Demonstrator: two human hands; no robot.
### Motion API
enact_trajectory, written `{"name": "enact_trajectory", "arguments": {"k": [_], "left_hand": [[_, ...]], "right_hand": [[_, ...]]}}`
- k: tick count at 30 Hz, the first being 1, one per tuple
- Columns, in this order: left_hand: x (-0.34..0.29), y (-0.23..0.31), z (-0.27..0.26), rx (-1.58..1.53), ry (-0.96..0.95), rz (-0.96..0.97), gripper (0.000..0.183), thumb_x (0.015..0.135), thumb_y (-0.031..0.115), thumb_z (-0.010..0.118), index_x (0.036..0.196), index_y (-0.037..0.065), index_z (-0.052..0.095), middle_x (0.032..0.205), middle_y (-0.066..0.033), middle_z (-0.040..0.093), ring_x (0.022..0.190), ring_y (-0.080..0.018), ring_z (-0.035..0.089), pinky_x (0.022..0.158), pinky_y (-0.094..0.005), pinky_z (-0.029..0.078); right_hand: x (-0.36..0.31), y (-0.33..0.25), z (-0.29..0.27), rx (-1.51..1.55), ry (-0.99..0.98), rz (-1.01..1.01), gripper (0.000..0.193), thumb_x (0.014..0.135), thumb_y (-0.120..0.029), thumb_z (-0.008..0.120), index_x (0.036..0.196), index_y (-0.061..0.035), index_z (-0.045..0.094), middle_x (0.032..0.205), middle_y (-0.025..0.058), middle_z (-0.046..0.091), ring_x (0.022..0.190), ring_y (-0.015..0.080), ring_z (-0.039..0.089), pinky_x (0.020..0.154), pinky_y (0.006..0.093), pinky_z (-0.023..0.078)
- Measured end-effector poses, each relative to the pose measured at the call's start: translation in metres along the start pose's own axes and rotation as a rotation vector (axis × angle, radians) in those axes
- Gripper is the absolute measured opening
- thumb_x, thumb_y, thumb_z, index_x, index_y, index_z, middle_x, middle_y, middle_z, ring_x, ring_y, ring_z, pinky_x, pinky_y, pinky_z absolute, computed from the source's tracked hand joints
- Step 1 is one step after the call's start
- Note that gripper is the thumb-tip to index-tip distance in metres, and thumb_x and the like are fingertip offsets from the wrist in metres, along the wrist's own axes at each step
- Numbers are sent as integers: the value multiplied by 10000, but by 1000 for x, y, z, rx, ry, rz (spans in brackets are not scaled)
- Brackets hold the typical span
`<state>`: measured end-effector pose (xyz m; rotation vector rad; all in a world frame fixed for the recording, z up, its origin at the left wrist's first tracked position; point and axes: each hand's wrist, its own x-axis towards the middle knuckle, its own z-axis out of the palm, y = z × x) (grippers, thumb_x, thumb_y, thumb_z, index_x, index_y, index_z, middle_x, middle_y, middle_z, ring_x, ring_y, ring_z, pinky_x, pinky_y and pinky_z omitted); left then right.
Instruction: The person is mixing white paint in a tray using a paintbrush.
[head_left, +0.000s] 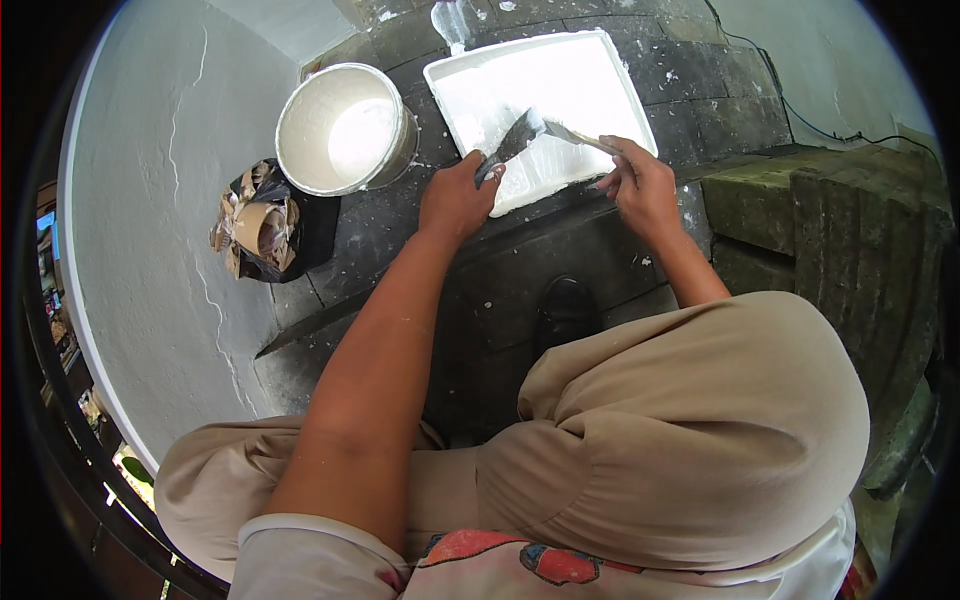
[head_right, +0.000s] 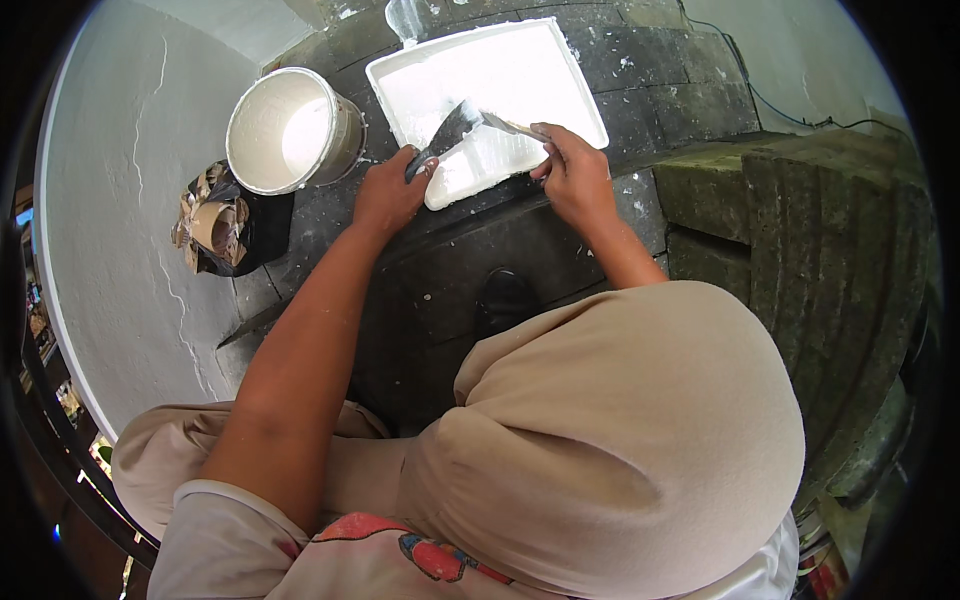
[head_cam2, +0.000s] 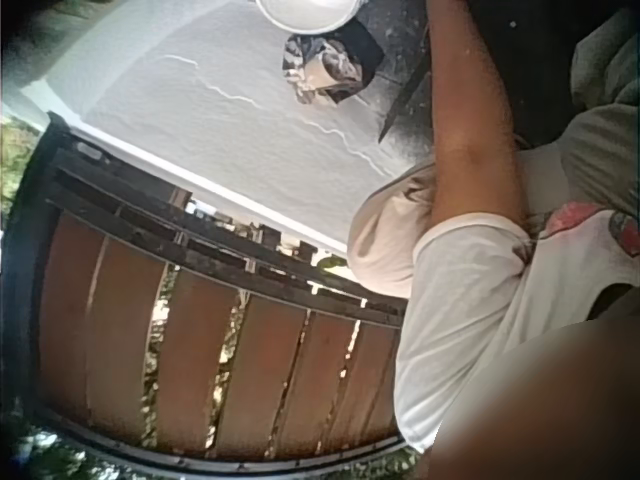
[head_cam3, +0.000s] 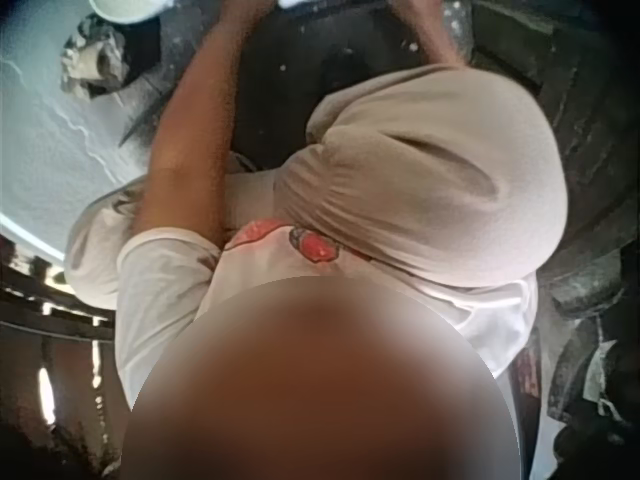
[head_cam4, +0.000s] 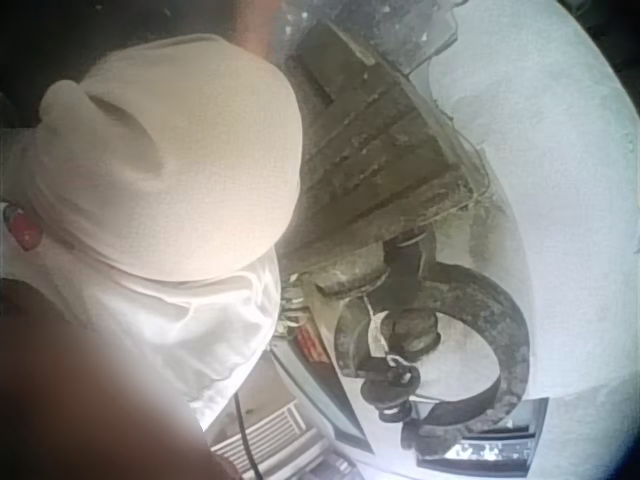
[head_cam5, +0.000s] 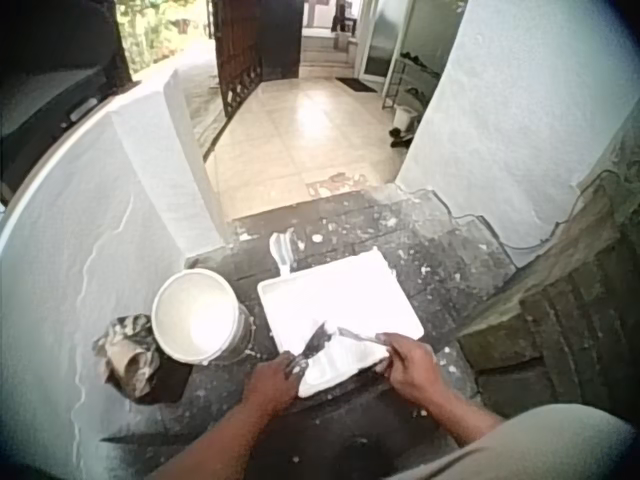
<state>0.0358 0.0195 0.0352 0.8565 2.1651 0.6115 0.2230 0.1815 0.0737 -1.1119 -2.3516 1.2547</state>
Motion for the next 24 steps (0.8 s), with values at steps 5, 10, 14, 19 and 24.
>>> {"name": "enact_trajectory", "arguments": {"k": [5,10,14,19,24], "left_hand": [[-1,-1,3,9,-9,11,456,892,434,558,1133,47,591,921,-292,633,915,-461,603,789,-483,470],[2,-4,5,23,12,-20,457,892,425,556,1133,38,587,922,-293,633,912,-461,603,789,-486,469],[6,3,0,49,21,-59,449,898,415,547,1118,25,583,936,-291,632,925,-461,599,792,-485,465],[17,9,-8,146,-116,29,424,898,413,538,1082,36,598,952,-278,638,939,-441,606,807,-490,471],[36,36,-25,343,-261,167,482,883,464,559,1141,60,608,1026,-284,626,990,-420,598,842,-458,469]], "right_hand": [[-3,-4,-6,47,-16,105,275,955,-1,444,1174,-19,610,784,96,648,615,119,633,543,261,489],[-9,3,-16,188,43,207,246,958,-40,457,1149,-1,607,803,122,663,585,130,629,531,255,494],[-12,19,-36,414,143,318,249,964,-83,459,1140,29,595,870,121,659,599,136,621,523,243,493],[-26,23,-37,748,51,683,263,943,-116,432,1123,22,567,867,89,628,642,112,589,497,237,461],[-24,40,-50,-294,-250,430,432,922,-278,464,1338,-167,494,1234,140,612,897,342,660,769,451,506]]}}
